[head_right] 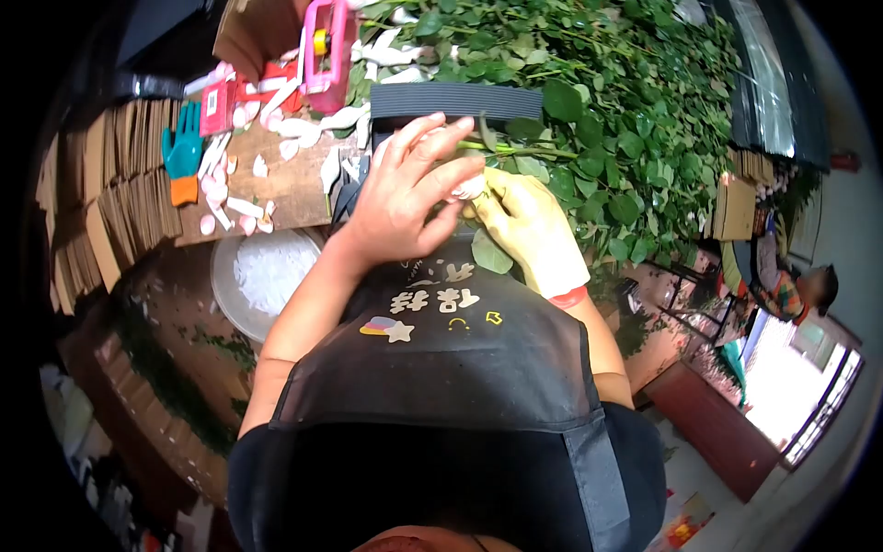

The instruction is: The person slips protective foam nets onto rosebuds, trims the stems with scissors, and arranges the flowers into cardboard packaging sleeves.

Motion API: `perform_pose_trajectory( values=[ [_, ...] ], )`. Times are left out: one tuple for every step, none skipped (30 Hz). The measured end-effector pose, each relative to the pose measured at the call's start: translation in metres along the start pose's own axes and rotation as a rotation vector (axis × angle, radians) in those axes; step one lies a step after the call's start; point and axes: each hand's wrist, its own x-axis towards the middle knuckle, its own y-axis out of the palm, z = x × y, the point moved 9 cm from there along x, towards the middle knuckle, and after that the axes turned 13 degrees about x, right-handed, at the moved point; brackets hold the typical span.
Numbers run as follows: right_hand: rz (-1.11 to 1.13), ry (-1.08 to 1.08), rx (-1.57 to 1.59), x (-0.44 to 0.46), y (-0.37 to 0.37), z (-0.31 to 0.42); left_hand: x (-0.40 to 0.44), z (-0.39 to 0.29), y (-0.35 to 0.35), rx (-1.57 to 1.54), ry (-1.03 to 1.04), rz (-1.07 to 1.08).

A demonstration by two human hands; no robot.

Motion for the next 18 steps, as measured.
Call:
perform_pose_trajectory(
  values=[
    [0.011,0.074,0.053,-0.004,0.001,0.001,0.001,0.005,0.011,0.027,0.093,0.067],
    [-0.005,0.077,0.1,-0.005,0.001,-0.005,-0.005,0.019,0.029,-0.01,0.087,0.181],
    [-0.082,0.03,0.3,-0.01,-0.001,-0.014,-0.007,0.026,0.034,0.027,0.081,0.187],
    [-0.074,0.054,0.338,-0.015,-0.002,-0.012,-0.01,0.032,0.04,0.075,0.086,0.228],
    [-0.067,0.076,0.378,-0.02,-0.004,-0.009,-0.012,0.035,0.046,0.124,0.091,0.268],
    [-0.111,0.071,0.434,-0.029,-0.01,0.004,-0.011,0.036,0.048,0.107,0.074,0.257],
    [-0.163,0.052,0.445,-0.037,-0.016,0.006,-0.011,0.036,0.05,0.089,0.054,0.249],
    [-0.184,-0.038,0.571,-0.046,-0.023,0.017,-0.011,0.036,0.051,0.078,0.058,0.248],
    [-0.197,-0.133,0.69,-0.054,-0.031,0.028,-0.013,0.038,0.052,0.085,0.071,0.223],
    [-0.305,-0.311,0.655,-0.07,-0.05,0.037,-0.011,0.037,0.052,0.081,0.063,0.244],
    [-0.375,-0.489,0.518,-0.085,-0.083,0.055,-0.01,0.036,0.05,0.081,0.048,0.265],
    [-0.472,-0.661,0.358,-0.105,-0.113,0.071,-0.012,0.038,0.053,0.081,0.034,0.299],
    [-0.589,-0.813,0.202,-0.127,-0.141,0.086,-0.01,0.037,0.051,0.085,0.031,0.307],
    [-0.808,-0.872,0.172,-0.164,-0.18,0.092,-0.01,0.04,0.052,0.099,0.014,0.295],
    [-1.037,-0.905,0.141,-0.202,-0.216,0.095,-0.011,0.043,0.053,0.113,-0.004,0.285],
    [-1.176,-0.962,0.263,-0.234,-0.249,0.1,-0.01,0.043,0.053,0.121,0.01,0.289],
    [-1.319,-1.028,0.386,-0.266,-0.28,0.103,-0.009,0.044,0.053,0.128,0.011,0.288],
    [-1.457,-1.099,0.5,-0.297,-0.308,0.104,-0.01,0.043,0.054,0.132,0.012,0.284]
  ],
)
